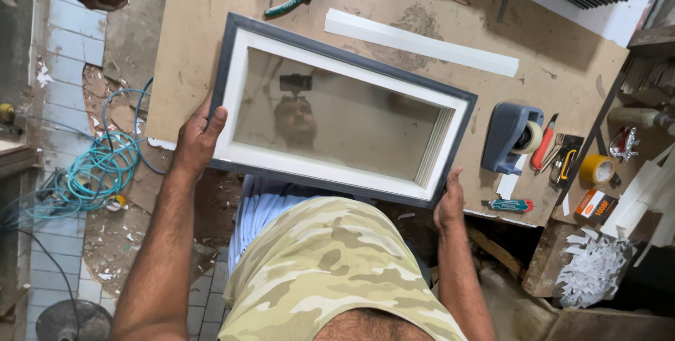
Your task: The person applies white tape to the edges of a rectangular frame with a glass pane. They repeatedly measure, cut, and press tape along the frame's perimeter, adjusting the frame's position on the workbench as needed.
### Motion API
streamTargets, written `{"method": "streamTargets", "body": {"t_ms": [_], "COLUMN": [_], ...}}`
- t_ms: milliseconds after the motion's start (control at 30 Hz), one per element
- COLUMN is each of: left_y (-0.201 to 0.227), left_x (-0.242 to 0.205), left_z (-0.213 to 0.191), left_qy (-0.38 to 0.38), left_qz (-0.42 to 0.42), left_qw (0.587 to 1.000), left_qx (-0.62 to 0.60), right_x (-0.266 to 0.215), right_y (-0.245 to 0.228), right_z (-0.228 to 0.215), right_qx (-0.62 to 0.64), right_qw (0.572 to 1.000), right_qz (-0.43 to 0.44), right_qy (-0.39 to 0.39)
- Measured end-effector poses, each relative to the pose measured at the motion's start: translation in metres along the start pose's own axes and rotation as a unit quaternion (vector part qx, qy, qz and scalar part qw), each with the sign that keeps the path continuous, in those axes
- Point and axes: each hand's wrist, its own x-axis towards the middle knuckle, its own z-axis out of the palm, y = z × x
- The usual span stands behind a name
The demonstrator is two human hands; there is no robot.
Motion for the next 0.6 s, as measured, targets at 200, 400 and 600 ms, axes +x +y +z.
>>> {"method": "streamTargets", "body": {"t_ms": [200, 400, 600], "left_y": [-0.014, -0.042, -0.074], "left_x": [0.013, 0.001, -0.035], "left_z": [-0.026, -0.035, -0.067], "left_qy": [0.002, 0.097, 0.181], "left_qz": [0.068, -0.017, 0.004], "left_qw": [0.997, 0.995, 0.981], "left_qx": [0.035, 0.026, -0.068], "right_x": [0.004, 0.052, 0.157], "right_y": [-0.041, -0.148, -0.28], "right_z": [0.033, 0.106, 0.207], "right_qx": [-0.261, -0.202, -0.026], "right_qw": [0.957, 0.906, 0.967], "right_qz": [-0.058, -0.341, -0.252], "right_qy": [0.115, 0.15, 0.022]}}
